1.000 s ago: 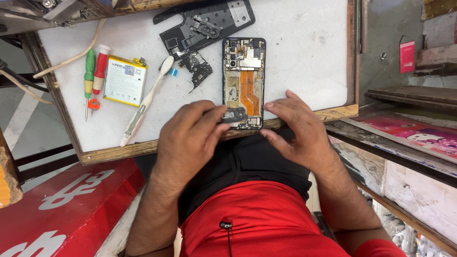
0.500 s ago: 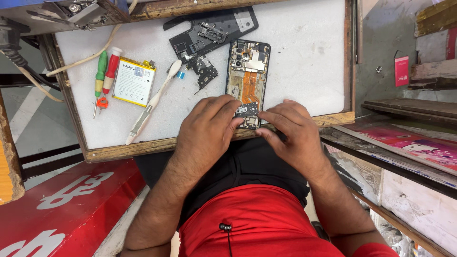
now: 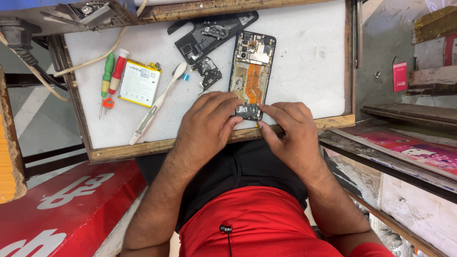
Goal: The person works on a disassembled smartphone placed on their lap, using a red-handled screwdriver and a green-handled tool to adjust components on the motherboard and frame. They also handle a battery and a brush while performing the repair.
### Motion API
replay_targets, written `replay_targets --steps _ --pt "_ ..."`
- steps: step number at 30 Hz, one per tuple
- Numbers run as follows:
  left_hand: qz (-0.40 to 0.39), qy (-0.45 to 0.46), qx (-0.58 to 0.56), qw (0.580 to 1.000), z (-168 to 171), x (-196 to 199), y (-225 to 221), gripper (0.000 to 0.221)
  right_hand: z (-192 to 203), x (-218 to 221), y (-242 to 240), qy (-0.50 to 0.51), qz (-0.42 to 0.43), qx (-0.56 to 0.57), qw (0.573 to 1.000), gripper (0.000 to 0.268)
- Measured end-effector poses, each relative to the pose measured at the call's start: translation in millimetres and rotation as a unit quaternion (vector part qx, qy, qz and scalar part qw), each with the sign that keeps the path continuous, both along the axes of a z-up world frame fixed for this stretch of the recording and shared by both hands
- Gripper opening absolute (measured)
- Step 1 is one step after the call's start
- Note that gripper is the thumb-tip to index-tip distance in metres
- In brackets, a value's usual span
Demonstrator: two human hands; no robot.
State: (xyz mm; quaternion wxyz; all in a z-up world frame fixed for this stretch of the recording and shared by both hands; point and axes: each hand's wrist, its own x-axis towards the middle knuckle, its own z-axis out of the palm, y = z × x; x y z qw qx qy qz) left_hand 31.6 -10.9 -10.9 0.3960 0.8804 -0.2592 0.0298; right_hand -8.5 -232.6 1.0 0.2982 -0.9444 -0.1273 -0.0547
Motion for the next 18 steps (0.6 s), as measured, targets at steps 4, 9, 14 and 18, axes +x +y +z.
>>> replay_targets --steps 4,9,14,18 --pt "-0.022 0.013 0.0 1.0 -3.6 -4.1 0.8 0.038 3.2 4.5 -4.2 0.012 0.016 -0.038 0.999 0.036" --pt "-0.029 0.005 -0.007 1.0 -7.0 -3.8 2.9 0.039 0.9 10.2 -4.4 0.005 0.033 -0.024 0.999 0.038" --pt "-0.003 0.023 -0.015 1.0 -0.3 -2.4 12.9 0.038 -2.9 6.6 -8.7 0.006 0.014 -0.005 1.0 0.035" --pt "0.004 0.043 0.012 0.999 5.4 -0.5 12.9 0.035 -8.0 6.6 -13.0 -0.001 -0.007 0.035 0.999 0.032"
